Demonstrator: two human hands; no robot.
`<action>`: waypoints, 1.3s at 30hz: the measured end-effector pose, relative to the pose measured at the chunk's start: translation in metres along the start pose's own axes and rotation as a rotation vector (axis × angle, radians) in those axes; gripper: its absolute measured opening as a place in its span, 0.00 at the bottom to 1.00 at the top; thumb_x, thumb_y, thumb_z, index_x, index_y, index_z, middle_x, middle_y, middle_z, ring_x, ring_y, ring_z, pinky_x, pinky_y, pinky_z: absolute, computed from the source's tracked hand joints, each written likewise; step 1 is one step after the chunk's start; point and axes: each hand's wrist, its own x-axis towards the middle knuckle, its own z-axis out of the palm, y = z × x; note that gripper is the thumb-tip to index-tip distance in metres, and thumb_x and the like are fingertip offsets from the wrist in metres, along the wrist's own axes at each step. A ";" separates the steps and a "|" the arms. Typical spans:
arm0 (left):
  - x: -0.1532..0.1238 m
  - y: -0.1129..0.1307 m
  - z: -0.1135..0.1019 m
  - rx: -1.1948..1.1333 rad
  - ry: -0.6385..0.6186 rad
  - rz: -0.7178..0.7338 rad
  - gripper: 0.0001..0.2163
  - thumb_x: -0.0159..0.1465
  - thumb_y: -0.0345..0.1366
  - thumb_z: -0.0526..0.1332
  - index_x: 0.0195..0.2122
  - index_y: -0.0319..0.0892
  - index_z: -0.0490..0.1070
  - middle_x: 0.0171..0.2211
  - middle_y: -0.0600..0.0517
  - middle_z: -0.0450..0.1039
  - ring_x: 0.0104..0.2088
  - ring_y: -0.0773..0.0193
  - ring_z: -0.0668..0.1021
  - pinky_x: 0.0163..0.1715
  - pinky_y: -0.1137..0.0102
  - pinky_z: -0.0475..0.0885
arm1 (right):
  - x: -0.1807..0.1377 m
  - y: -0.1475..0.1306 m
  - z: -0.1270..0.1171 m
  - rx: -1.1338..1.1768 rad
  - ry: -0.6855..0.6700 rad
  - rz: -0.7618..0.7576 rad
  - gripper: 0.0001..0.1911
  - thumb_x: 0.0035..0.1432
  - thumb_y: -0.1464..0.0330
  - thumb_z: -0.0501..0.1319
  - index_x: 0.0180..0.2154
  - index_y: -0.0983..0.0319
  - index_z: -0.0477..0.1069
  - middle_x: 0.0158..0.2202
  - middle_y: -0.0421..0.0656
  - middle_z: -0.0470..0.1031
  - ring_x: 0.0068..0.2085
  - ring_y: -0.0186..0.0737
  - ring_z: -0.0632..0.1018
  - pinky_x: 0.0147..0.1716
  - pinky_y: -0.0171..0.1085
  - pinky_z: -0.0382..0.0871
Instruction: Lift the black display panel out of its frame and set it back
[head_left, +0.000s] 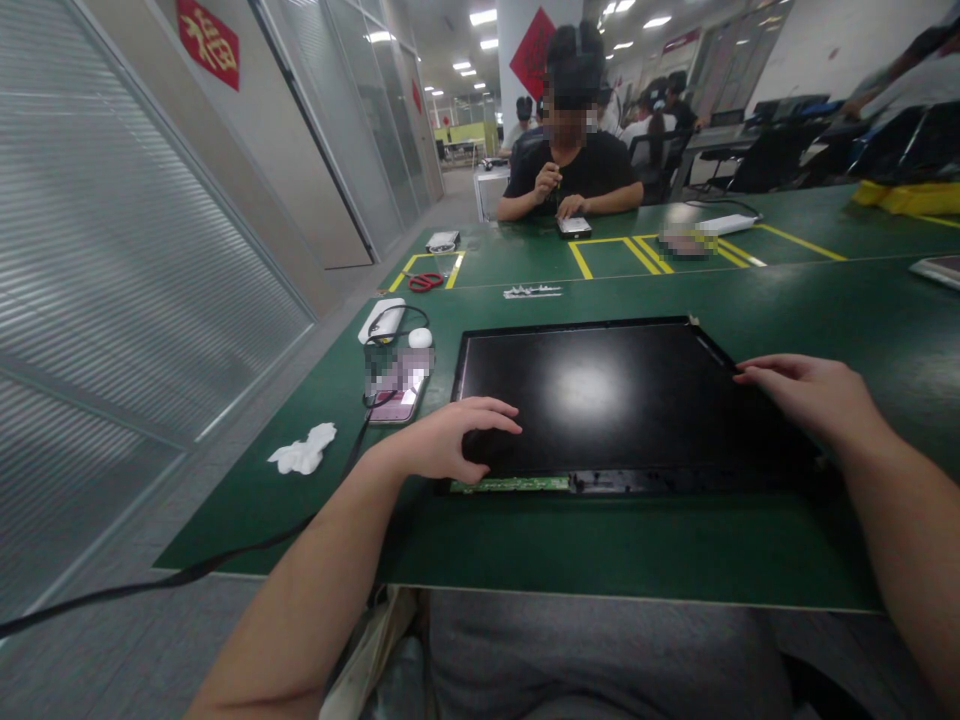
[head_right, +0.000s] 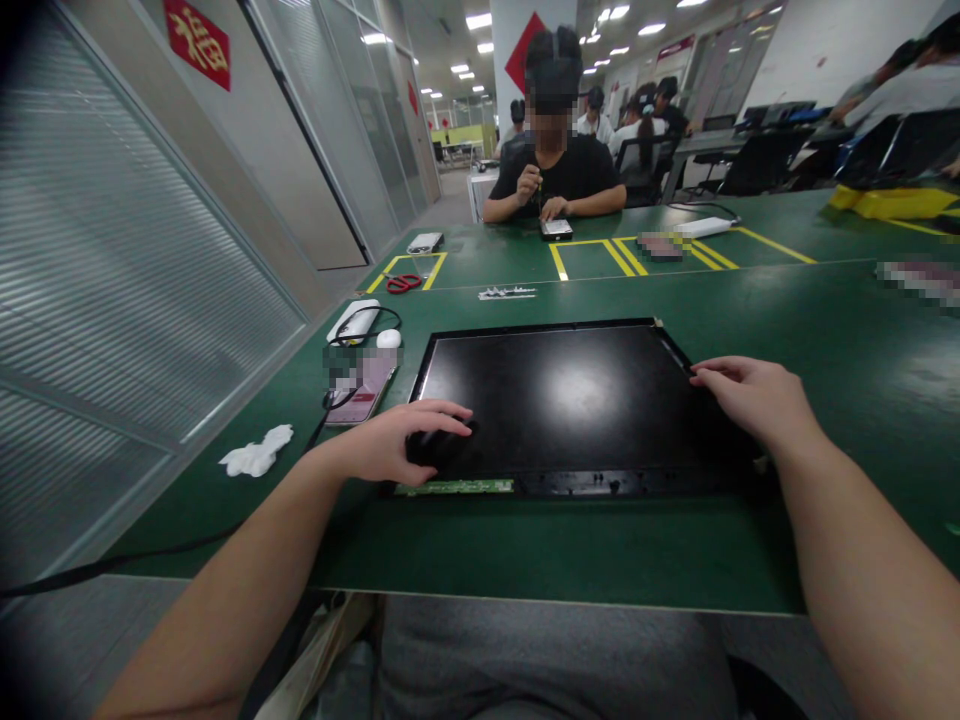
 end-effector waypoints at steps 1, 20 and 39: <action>0.000 0.000 0.000 -0.004 -0.003 0.001 0.28 0.51 0.27 0.67 0.56 0.48 0.73 0.62 0.47 0.67 0.61 0.51 0.71 0.62 0.57 0.64 | 0.000 0.000 0.000 -0.001 0.003 0.002 0.16 0.41 0.58 0.53 0.29 0.56 0.75 0.29 0.40 0.73 0.31 0.39 0.70 0.29 0.37 0.58; 0.005 -0.034 0.009 0.284 0.341 -0.502 0.24 0.65 0.37 0.56 0.62 0.35 0.62 0.61 0.35 0.68 0.61 0.44 0.70 0.61 0.50 0.64 | 0.006 0.009 -0.001 -0.060 -0.034 0.072 0.18 0.39 0.58 0.51 0.30 0.57 0.73 0.26 0.42 0.72 0.27 0.40 0.69 0.25 0.39 0.59; 0.003 -0.042 0.009 -0.217 0.545 -0.491 0.29 0.58 0.25 0.55 0.62 0.40 0.63 0.61 0.43 0.69 0.60 0.52 0.72 0.63 0.52 0.63 | 0.016 0.027 0.012 -0.099 -0.071 0.038 0.16 0.37 0.58 0.51 0.27 0.55 0.72 0.28 0.42 0.72 0.29 0.42 0.70 0.27 0.41 0.60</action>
